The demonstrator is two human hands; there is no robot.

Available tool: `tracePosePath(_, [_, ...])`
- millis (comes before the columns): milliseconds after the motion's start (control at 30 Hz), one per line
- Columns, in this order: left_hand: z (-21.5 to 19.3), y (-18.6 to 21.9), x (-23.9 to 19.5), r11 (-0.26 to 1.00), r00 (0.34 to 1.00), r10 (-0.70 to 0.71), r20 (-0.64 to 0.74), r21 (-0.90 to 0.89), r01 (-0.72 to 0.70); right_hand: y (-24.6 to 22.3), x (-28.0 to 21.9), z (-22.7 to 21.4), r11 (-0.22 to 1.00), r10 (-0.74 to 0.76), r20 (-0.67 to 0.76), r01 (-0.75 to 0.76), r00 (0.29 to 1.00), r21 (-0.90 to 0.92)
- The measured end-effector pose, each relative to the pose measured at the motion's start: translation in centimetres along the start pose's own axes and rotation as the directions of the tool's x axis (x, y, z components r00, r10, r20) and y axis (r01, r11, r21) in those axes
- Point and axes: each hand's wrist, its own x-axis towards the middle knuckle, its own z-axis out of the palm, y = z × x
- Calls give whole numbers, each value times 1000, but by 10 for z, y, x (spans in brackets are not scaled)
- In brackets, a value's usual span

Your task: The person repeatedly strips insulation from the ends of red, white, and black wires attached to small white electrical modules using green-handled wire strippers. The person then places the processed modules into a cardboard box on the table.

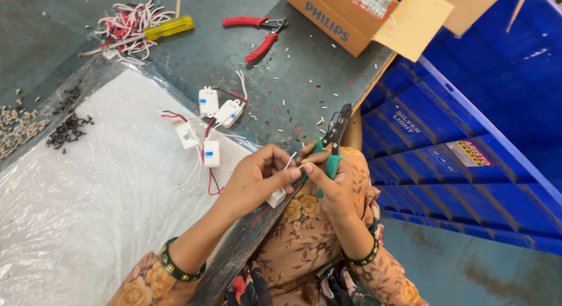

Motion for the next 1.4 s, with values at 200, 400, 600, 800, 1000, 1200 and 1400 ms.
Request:
tracePosePath(200, [2,0,1,1000,1000,0,10,11,0,1,-2,-2,999,-31,6,31,1000,-34])
tracePosePath(400, [2,1,1,1000,999,20,-32,23,-19,-4,-5,2,990,43,-78,-53,996,-133])
tracePosePath(600, [-5,22,-11,982,965,182,-190,-6,-187,-25,-8,26,790,-145,162,213,976,-574])
tracePosePath(800, [4,39,-24,965,942,262,-212,69,-252,-48,-19,38,454,-116,251,276,961,-847])
tracePosePath(1000, [10,43,-24,969,951,246,-189,87,-233,-59,-17,27,138,-185,342,369,921,-919])
tracePosePath(1200, [11,40,-23,973,963,223,-153,90,-212,-54,-20,27,145,-187,357,386,915,-911])
tracePosePath(1400, [13,39,-23,979,971,204,-127,30,-202,-51,-19,29,369,-236,347,414,908,-832])
